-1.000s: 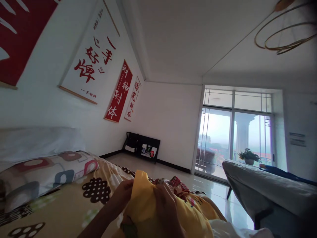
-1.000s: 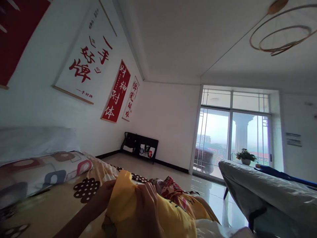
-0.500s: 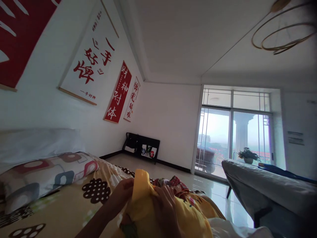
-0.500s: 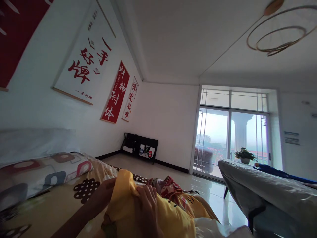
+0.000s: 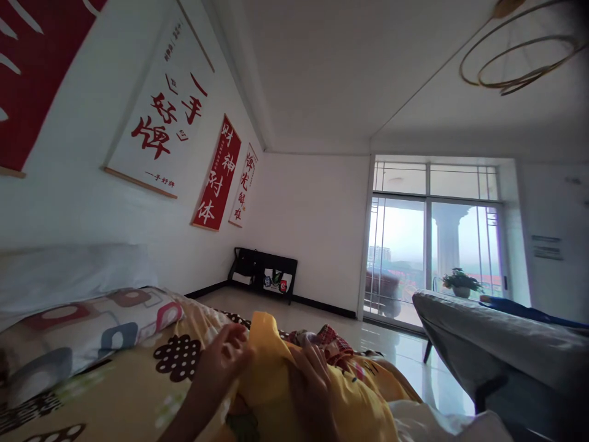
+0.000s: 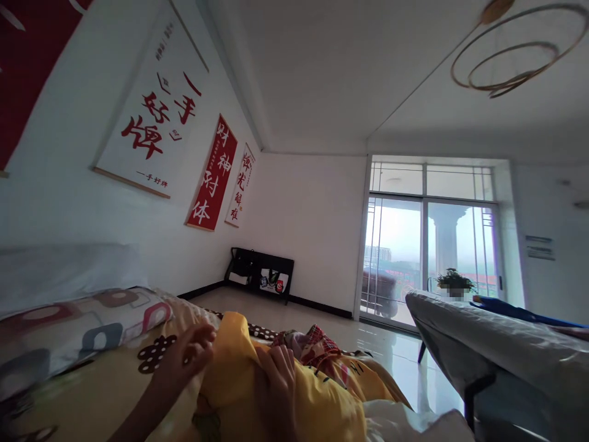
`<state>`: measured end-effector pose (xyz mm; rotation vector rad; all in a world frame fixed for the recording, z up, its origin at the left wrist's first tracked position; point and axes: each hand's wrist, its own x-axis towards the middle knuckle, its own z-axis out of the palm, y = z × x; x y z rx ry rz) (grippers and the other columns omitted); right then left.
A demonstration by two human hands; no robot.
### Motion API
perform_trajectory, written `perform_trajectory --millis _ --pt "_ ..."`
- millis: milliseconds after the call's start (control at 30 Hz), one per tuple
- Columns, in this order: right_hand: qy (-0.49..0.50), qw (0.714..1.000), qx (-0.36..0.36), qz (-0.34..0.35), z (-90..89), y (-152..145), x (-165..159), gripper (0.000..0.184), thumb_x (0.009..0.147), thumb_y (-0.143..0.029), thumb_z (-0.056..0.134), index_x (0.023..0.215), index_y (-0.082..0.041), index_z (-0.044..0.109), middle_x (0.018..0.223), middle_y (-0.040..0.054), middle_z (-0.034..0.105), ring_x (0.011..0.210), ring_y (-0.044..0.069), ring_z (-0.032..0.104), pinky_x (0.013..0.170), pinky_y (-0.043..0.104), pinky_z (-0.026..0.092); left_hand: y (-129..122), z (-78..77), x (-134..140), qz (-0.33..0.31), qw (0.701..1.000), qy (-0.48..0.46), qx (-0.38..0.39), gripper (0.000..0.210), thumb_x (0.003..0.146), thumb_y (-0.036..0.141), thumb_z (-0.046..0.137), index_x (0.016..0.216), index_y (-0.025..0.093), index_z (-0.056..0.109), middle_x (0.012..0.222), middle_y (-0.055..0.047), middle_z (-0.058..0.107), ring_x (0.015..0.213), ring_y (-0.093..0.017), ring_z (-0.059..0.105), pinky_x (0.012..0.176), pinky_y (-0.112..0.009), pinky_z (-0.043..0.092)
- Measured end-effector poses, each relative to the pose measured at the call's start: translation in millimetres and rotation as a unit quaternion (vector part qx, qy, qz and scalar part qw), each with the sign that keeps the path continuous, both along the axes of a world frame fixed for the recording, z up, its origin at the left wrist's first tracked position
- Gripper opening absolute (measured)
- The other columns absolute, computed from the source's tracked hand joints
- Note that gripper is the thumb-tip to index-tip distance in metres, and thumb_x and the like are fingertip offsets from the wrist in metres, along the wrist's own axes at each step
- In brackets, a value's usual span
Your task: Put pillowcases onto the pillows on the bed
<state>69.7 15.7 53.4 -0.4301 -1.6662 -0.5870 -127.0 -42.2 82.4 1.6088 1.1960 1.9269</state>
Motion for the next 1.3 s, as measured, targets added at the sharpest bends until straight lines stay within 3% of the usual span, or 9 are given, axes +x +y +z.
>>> perform_trajectory --millis 100,200,300,400,500,600,867,1200,1300 --pt "0.009 1.0 -0.003 0.014 1.3 -4.8 -4.4 0.015 0.09 -0.018 0.054 0.095 -0.026 0.066 0.073 -0.0005 0.059 0.069 0.015 0.054 0.066 0.029 0.045 -8.3 5.5 23.8 -0.05 0.993 0.095 -0.059 0.037 0.068 0.05 0.065 0.083 0.016 0.065 0.079 -0.006 0.068 0.074 -0.022 0.059 0.066 -0.03 0.044" --pt "-0.011 0.998 -0.038 0.047 16.9 -7.3 7.4 0.015 0.091 -0.03 0.054 0.098 -0.027 0.067 0.085 0.0015 0.064 0.078 0.017 0.057 0.071 0.03 0.046 -2.5 7.9 35.6 -0.086 0.993 0.058 -0.049 0.034 0.074 0.049 0.058 0.078 0.016 0.063 0.08 -0.005 0.067 0.077 -0.022 0.059 0.067 -0.028 0.044" --pt "0.023 0.99 -0.123 0.063 36.9 -2.2 28.7 0.029 0.096 -0.036 0.042 0.112 -0.028 0.064 0.107 0.0039 0.065 0.097 0.019 0.06 0.082 0.033 0.046 2.5 9.7 33.7 -0.12 0.991 0.02 -0.049 0.034 0.069 0.049 0.061 0.078 0.016 0.062 0.078 -0.003 0.066 0.076 -0.021 0.058 0.066 -0.027 0.044" --pt "0.02 0.973 -0.229 0.027 41.1 6.2 36.9 0.032 0.09 -0.038 0.052 0.119 -0.026 0.06 0.106 0.0047 0.066 0.095 0.02 0.06 0.085 0.034 0.044 0.6 13.2 31.0 -0.101 0.994 0.005 -0.038 0.028 0.064 0.043 0.063 0.074 0.017 0.06 0.074 -0.002 0.065 0.072 -0.02 0.056 0.063 -0.027 0.043" --pt "-0.025 0.961 -0.274 0.017 27.6 12.3 28.0 0.023 0.089 -0.041 0.053 0.089 -0.021 0.065 0.087 0.0038 0.066 0.079 0.017 0.058 0.074 0.029 0.044 -1.9 16.8 31.5 -0.079 0.997 0.0 -0.016 0.019 0.057 0.03 0.061 0.072 0.018 0.059 0.072 -0.001 0.064 0.07 -0.019 0.055 0.062 -0.026 0.043" --pt "-0.016 0.964 -0.265 0.028 15.5 16.7 19.9 0.041 0.095 -0.041 0.044 0.061 -0.02 0.05 0.066 0.001 0.055 0.063 0.013 0.05 0.059 0.024 0.039 1.1 17.0 28.1 -0.088 0.996 0.007 -0.022 0.019 0.054 0.027 0.06 0.071 0.018 0.058 0.071 -0.001 0.063 0.07 -0.019 0.056 0.063 -0.026 0.044" --pt "0.043 0.992 -0.12 -0.003 15.7 22.6 30.7 0.022 0.095 -0.026 0.047 0.079 -0.02 0.06 0.082 0.0021 0.06 0.079 0.015 0.051 0.074 0.026 0.038 11.9 20.7 11.8 0.016 0.996 0.058 -0.065 0.035 0.067 0.051 0.052 0.072 0.017 0.061 0.072 -0.002 0.063 0.074 -0.022 0.056 0.068 -0.03 0.045" --pt "0.09 0.985 -0.144 0.024 8.8 28.1 26.4 0.025 0.096 -0.029 0.046 0.074 -0.02 0.057 0.071 -0.0002 0.059 0.068 0.013 0.052 0.066 0.024 0.039 12.5 40.1 16.2 -0.128 0.983 0.101 -0.089 0.04 0.055 0.045 0.062 0.08 0.013 0.061 0.075 -0.003 0.063 0.072 -0.02 0.054 0.063 -0.028 0.043" --pt "0.105 0.987 -0.116 0.022 2.9 33.7 22.6 0.023 0.096 -0.028 0.046 0.078 -0.021 0.058 0.073 0.0002 0.061 0.068 0.013 0.053 0.065 0.024 0.039 15.1 36.9 18.4 -0.105 0.981 0.125 -0.108 0.038 0.055 0.046 0.064 0.076 0.014 0.059 0.07 -0.001 0.059 0.067 -0.017 0.05 0.058 -0.026 0.038"
